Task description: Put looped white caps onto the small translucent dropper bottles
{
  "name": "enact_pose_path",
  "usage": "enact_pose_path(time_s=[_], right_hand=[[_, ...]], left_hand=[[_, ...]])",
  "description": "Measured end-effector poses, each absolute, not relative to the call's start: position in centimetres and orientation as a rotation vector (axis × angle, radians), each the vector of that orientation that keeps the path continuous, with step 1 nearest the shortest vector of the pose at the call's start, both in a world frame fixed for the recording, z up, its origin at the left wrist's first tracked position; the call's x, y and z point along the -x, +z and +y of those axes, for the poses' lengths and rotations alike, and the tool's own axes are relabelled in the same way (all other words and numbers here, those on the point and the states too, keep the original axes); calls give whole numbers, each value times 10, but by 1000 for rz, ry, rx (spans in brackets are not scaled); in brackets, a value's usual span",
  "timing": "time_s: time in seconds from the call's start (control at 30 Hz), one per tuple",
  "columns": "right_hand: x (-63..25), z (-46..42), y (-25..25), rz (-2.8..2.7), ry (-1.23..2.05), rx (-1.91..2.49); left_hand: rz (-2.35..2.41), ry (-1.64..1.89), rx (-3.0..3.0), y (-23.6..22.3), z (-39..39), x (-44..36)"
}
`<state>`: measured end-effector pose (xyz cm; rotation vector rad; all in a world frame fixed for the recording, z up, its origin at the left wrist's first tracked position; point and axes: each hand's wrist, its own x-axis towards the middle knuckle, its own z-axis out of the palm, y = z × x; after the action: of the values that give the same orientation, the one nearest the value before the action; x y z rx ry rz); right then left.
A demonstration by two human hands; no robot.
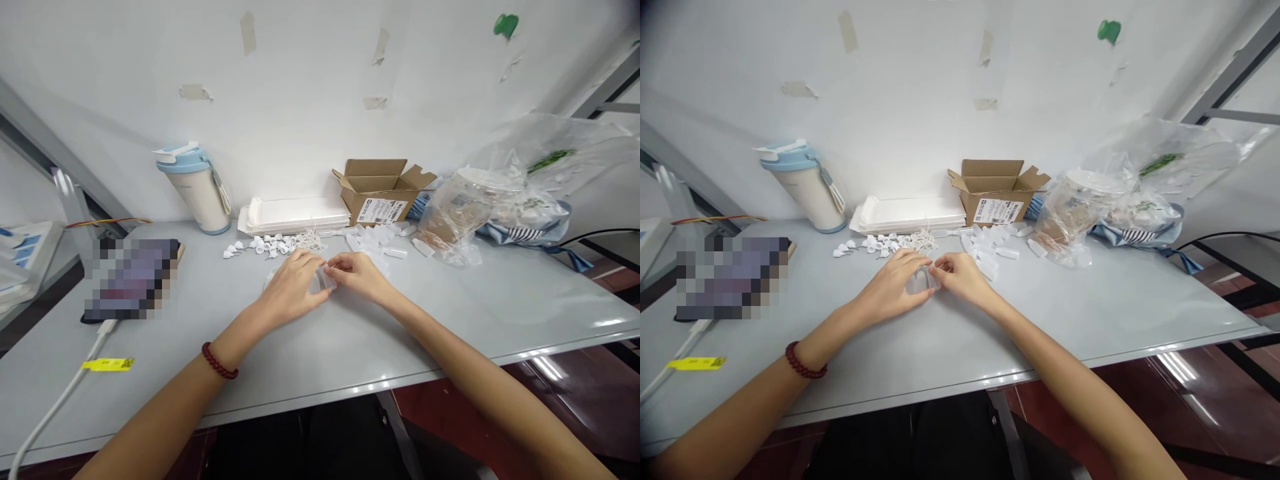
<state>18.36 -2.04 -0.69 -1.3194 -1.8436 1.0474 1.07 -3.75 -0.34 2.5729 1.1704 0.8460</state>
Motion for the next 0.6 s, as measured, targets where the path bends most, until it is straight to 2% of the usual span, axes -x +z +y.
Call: enact_pose_path(time_s=[0.3,0.6], right_hand=[[-185,-18,-10,-2036,972,1401],[-185,-18,-13,-2052,940,1417]], left_hand=[[1169,631,-2546,-2,-37,-7],[1184,603,-2536,0,-39,-7]])
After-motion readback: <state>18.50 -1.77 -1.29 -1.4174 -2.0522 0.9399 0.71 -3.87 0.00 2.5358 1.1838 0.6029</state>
